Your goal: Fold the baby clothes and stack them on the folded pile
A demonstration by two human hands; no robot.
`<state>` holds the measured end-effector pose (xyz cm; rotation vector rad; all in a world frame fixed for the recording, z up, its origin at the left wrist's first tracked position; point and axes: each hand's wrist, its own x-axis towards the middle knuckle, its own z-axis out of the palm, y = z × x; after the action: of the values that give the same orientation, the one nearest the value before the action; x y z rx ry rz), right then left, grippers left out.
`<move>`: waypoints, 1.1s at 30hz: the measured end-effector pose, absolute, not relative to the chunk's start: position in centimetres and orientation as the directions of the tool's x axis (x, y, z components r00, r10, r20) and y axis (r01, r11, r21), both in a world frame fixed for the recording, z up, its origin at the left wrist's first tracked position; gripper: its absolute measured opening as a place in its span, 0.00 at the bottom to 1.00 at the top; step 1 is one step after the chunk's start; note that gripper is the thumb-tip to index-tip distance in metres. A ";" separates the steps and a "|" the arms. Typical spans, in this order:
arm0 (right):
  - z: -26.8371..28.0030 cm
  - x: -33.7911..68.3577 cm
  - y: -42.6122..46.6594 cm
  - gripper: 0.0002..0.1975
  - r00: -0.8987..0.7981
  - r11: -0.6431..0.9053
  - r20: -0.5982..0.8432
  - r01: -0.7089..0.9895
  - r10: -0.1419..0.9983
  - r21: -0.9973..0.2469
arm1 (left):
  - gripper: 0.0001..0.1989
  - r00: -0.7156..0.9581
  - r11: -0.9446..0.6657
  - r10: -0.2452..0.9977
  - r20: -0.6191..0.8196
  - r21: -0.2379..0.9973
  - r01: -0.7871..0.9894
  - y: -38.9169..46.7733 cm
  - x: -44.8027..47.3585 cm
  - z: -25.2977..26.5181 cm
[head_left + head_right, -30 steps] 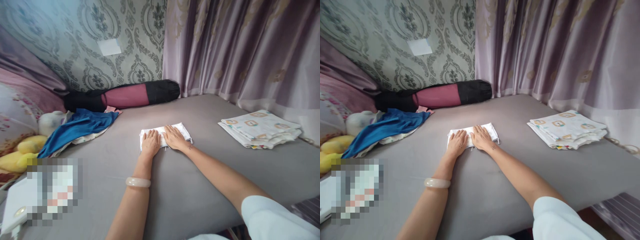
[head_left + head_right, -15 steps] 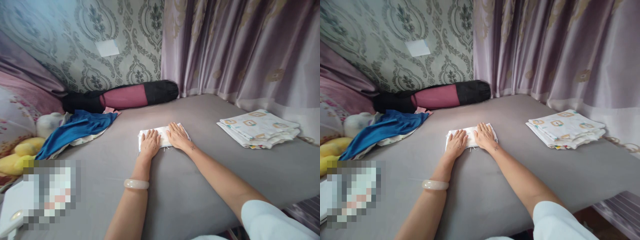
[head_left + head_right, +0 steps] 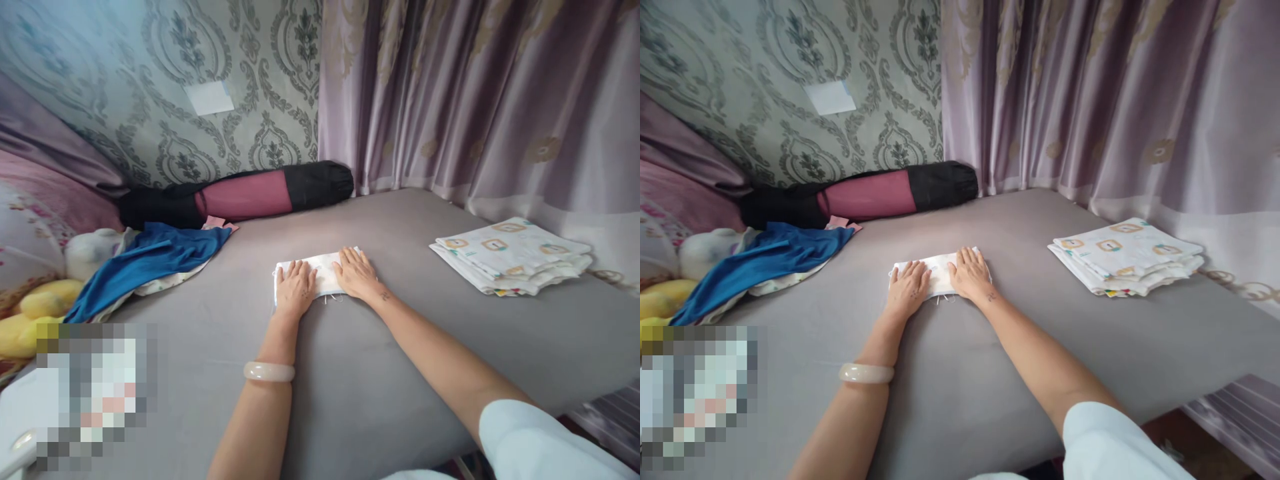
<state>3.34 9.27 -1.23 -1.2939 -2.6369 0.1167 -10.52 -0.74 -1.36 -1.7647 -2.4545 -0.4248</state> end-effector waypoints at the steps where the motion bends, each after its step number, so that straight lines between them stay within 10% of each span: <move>1: -1.2 3.4 9.4 0.31 -0.583 0.604 0.162 0.782 0.796 -0.155 | 0.23 -0.350 0.313 0.902 0.252 0.174 0.934 -0.7 -10.5 -1.4; 33: -2.1 2.3 7.6 0.29 -0.712 0.728 0.157 0.656 0.684 -0.198 | 0.26 -0.205 0.181 0.964 0.169 0.148 0.972 -0.5 -9.4 -2.1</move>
<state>2.30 7.57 -2.08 -1.0668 -2.7122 0.1876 -9.40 -0.49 -2.06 -1.9572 -2.3848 -0.3458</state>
